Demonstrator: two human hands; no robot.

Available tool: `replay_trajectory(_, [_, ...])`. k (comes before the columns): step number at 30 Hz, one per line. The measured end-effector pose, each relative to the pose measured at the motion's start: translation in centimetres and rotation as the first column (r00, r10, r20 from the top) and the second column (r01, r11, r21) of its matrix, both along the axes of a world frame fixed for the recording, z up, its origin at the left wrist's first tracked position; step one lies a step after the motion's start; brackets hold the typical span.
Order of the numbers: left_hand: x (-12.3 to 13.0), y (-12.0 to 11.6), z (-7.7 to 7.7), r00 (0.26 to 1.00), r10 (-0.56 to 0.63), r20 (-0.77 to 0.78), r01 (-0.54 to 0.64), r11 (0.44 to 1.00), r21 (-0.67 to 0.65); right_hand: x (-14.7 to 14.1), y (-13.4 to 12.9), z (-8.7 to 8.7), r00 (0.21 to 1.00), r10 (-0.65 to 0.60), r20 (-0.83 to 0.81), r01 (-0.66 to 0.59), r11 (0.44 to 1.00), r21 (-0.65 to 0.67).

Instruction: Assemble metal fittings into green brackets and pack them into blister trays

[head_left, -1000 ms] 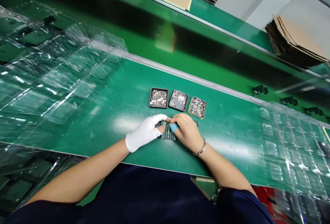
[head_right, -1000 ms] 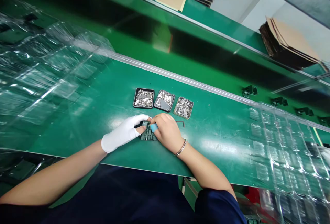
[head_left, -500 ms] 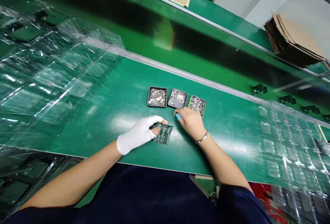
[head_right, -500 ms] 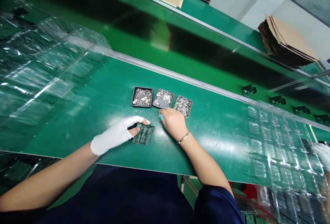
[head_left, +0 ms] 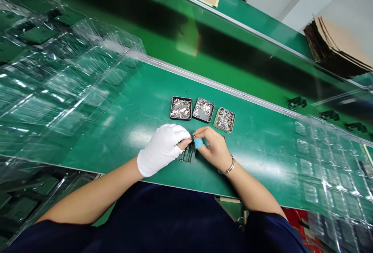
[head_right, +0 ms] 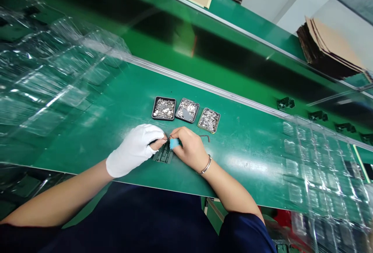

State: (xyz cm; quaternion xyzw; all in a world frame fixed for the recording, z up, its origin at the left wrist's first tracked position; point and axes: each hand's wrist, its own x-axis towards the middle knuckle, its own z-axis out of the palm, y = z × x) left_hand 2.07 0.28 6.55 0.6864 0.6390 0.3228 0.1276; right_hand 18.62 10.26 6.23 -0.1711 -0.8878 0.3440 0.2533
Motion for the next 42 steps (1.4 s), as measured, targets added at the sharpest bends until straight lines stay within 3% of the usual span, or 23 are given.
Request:
replay_trajectory(4, [0.4, 0.1, 0.6, 0.975, 0.027, -0.221, -0.016, 0.999, 0.05, 0.0, -0.8, 0.3, 0.998, -0.056, -0.028, 0.051, 0.988, -0.143])
replay_trajectory(6, [0.3, 0.0, 0.6, 0.969, 0.025, -0.245, -0.011, 0.998, 0.058, 0.1, -0.8, 0.4, 0.999, -0.044, -0.001, 0.043, 0.985, -0.165])
replay_trajectory(8, [0.1, -0.3, 0.4, 0.99, 0.004, -0.139, 0.002, 0.999, 0.044, 0.3, -0.8, 0.5, 0.999, -0.03, 0.019, 0.032, 0.988, -0.154])
replay_trajectory(10, [-0.1, -0.7, -0.2, 0.998, -0.006, 0.067, 0.007, 1.0, -0.018, 0.4, -0.9, 0.5, 0.999, -0.039, 0.026, 0.043, 0.987, -0.155])
replay_trajectory(12, [-0.3, -1.2, -1.0, 0.963, -0.01, 0.27, 0.049, 0.989, -0.138, 0.4, -1.1, 0.4, 0.999, -0.041, 0.024, 0.044, 0.986, -0.162])
replay_trajectory(15, [0.1, -1.6, -2.2, 0.903, 0.05, 0.426, 0.089, 0.949, -0.301, 0.2, -1.6, -0.1, 1.0, -0.023, 0.015, 0.025, 0.99, -0.136])
replay_trajectory(22, [1.8, -1.9, -2.7, 0.852, 0.18, 0.491, -0.028, 0.954, -0.3, -0.4, -2.2, -1.6, 0.997, -0.072, -0.009, 0.071, 0.993, -0.098])
replay_trajectory(26, [2.0, -1.8, -2.5, 0.857, 0.187, 0.481, -0.048, 0.957, -0.287, -0.4, -2.3, -2.1, 0.997, -0.072, -0.018, 0.07, 0.994, -0.087])
replay_trajectory(29, [2.0, -1.6, -2.4, 0.841, 0.178, 0.511, -0.042, 0.963, -0.267, -0.4, -2.3, -2.3, 0.997, -0.076, -0.029, 0.071, 0.986, -0.153])
replay_trajectory(32, [2.1, -1.2, -2.5, 0.814, 0.222, 0.537, -0.061, 0.951, -0.302, -0.5, -2.2, -2.6, 0.996, -0.071, -0.045, 0.053, 0.946, -0.319])
replay_trajectory(36, [2.2, -0.8, -2.5, 0.791, 0.282, 0.543, -0.109, 0.938, -0.328, -0.5, -2.0, -2.8, 0.997, -0.063, -0.036, 0.03, 0.81, -0.586])
replay_trajectory(42, [2.2, -0.5, -2.0, 0.9, 0.242, 0.361, -0.16, 0.957, -0.242, -0.9, -1.8, -3.0, 0.999, -0.019, -0.048, -0.015, 0.788, -0.616])
